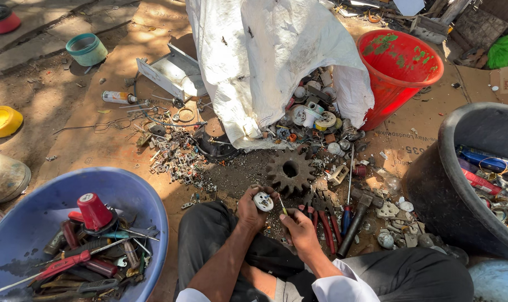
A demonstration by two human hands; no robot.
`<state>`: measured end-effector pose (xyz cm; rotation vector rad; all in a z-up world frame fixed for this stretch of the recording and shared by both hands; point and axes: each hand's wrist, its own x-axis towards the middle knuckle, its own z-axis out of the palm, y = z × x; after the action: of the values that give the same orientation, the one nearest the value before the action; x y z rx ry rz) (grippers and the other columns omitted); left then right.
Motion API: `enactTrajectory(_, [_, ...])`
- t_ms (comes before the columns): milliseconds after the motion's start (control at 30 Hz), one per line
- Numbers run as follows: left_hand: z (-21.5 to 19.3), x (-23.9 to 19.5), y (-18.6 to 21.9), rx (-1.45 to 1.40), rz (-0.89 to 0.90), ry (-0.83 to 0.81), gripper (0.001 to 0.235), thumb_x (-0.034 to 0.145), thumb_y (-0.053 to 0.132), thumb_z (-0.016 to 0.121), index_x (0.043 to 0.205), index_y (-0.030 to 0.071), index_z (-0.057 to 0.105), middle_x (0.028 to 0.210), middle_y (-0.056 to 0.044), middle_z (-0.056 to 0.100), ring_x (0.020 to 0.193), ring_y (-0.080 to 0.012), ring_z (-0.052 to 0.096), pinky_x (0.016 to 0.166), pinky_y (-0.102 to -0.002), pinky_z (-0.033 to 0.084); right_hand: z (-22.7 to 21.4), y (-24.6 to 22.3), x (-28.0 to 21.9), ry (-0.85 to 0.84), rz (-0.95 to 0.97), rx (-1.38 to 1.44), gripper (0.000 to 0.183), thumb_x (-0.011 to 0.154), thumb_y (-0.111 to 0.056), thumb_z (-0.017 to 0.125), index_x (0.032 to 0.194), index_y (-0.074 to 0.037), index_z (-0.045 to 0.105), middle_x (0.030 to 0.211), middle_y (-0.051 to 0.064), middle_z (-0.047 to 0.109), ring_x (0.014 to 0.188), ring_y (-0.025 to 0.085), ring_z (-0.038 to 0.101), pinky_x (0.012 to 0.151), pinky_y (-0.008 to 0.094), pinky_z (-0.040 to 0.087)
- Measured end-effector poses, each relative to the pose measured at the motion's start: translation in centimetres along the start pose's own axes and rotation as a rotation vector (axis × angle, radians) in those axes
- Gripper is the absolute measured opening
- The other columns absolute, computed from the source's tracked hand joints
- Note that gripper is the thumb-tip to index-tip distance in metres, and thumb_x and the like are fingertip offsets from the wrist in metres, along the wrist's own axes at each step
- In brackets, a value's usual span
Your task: The person sits on the ground and uses a screwdriver to unscrew a white circular electronic component. After removing the screw, they use a hammer to strike the component, breaking it apart to separate the internal parts.
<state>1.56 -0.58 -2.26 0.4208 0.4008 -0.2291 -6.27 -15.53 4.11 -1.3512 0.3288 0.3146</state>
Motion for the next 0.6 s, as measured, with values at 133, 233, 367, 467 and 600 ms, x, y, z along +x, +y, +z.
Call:
enactTrajectory(133, [-0.2,0.3,-1.8,0.061,0.139,-0.192,0.011,0.090,0.005,0.044,0.098,0.004,0.052,0.102,-0.020,0.063,0.101,-0.0348,0.066,0.097,-0.051,0.054,0.7,0.3,0.6,0.101,0.119,0.050,0.032,0.095,-0.016,0.068,0.119,0.005,0.064,0.066,0.002,0.056,0.040,0.009,0.041,0.037,0.026,0.029])
enactTrajectory(233, [0.2,0.0,-2.4,0.061,0.115,-0.213,0.020,0.084,0.000,0.043,0.101,0.003,0.052,0.118,-0.022,0.063,0.116,-0.0341,0.065,0.108,-0.049,0.053,0.3,0.9,2.3,0.128,0.064,0.133,0.031,0.093,-0.012,0.070,0.118,0.004,0.063,0.064,0.002,0.052,0.038,0.009,0.041,0.034,0.027,0.028])
enactTrajectory(367, [1.4,-0.9,-2.0,0.088,0.018,-0.127,0.035,0.081,-0.003,0.042,0.112,0.005,0.055,0.130,-0.020,0.064,0.123,-0.0336,0.064,0.107,-0.047,0.054,-1.9,1.1,4.4,0.158,0.028,0.230,0.029,0.089,-0.007,0.071,0.117,0.001,0.065,0.068,0.003,0.058,0.039,0.009,0.043,0.036,0.025,0.032])
enactTrajectory(467, [2.4,-1.0,-2.1,0.001,-0.102,-0.048,0.031,0.089,0.005,0.045,0.118,0.003,0.057,0.124,-0.023,0.066,0.114,-0.0380,0.066,0.100,-0.050,0.055,-2.8,1.2,5.1,0.172,-0.009,0.226,0.026,0.088,-0.005,0.071,0.113,0.000,0.069,0.073,0.002,0.064,0.040,0.008,0.045,0.038,0.024,0.033])
enactTrajectory(600, [2.4,-0.7,-2.1,-0.012,-0.125,-0.089,0.030,0.092,-0.003,0.046,0.120,-0.002,0.059,0.120,-0.023,0.070,0.110,-0.0361,0.070,0.100,-0.049,0.058,-2.2,1.4,5.0,0.228,-0.058,-0.054,0.025,0.088,-0.008,0.073,0.112,-0.002,0.074,0.077,0.002,0.064,0.053,0.010,0.050,0.047,0.026,0.038])
